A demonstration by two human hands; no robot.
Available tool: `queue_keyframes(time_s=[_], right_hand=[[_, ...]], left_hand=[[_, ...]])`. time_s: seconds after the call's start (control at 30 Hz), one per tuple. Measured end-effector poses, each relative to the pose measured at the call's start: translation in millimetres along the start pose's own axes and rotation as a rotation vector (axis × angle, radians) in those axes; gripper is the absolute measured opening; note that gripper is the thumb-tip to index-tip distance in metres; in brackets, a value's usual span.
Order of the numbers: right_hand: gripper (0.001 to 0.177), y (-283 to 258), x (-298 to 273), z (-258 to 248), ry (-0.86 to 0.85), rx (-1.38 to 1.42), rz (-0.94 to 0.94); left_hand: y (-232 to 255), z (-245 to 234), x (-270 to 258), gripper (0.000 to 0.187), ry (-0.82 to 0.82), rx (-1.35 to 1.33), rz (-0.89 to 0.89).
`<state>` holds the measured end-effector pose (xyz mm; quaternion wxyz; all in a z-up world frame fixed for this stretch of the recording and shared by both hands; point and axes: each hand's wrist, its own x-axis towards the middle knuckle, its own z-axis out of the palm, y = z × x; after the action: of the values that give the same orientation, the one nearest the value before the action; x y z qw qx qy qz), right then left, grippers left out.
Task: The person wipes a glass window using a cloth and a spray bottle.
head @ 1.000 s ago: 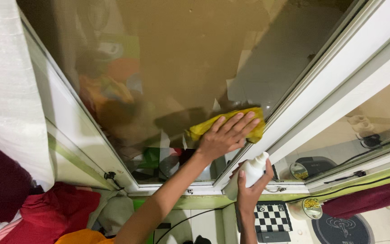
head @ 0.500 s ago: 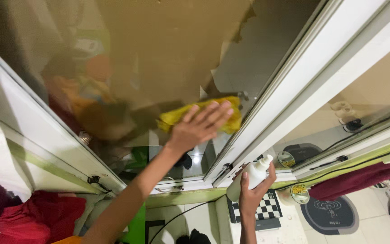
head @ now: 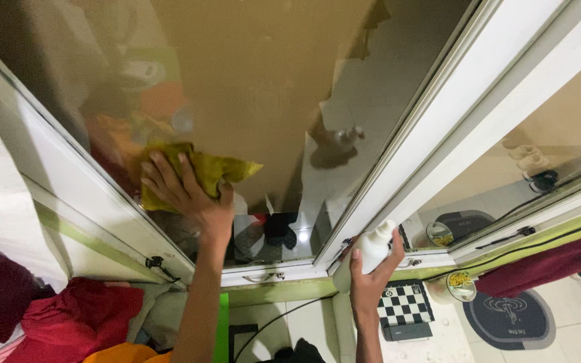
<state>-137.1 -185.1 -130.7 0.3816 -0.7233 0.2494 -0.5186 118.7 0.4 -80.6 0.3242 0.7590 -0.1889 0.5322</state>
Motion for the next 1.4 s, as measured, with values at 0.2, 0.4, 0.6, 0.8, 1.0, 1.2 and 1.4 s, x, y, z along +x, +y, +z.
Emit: queue_keyframes(time_s=[0.2,0.4,0.6,0.8,1.0,1.2,1.4], right_hand=[[0.077,-12,1,8,-0.130,0.168,0.017],[0.094,-41,5,16,-0.185,0.320,0.122],[0.091,-54,6,15,-0.202,0.368,0.188],[0.087,-44,8,14,-0.140,0.380,0.211],[0.085,-22,12,9,-0.046,0.005,-0.070],[0.083,-19,8,15,-0.055,0.144,0.173],[0.084,-25,5,21,-0.121,0.260,0.257]], left_hand=[[34,28,-22,0.065,0.015,-0.042,-0.022],[80,42,2,0.064,-0.080,0.017,0.385],[117,36,13,0.071,-0.143,0.006,0.584],[105,32,-1,0.083,-0.193,0.072,0.776],[59,28,-1,0.078,-0.151,0.075,0.653],[-4,23,21,0.067,-0.042,0.051,0.445],[-33,-2,40,0.075,0.018,0.064,0.199]])
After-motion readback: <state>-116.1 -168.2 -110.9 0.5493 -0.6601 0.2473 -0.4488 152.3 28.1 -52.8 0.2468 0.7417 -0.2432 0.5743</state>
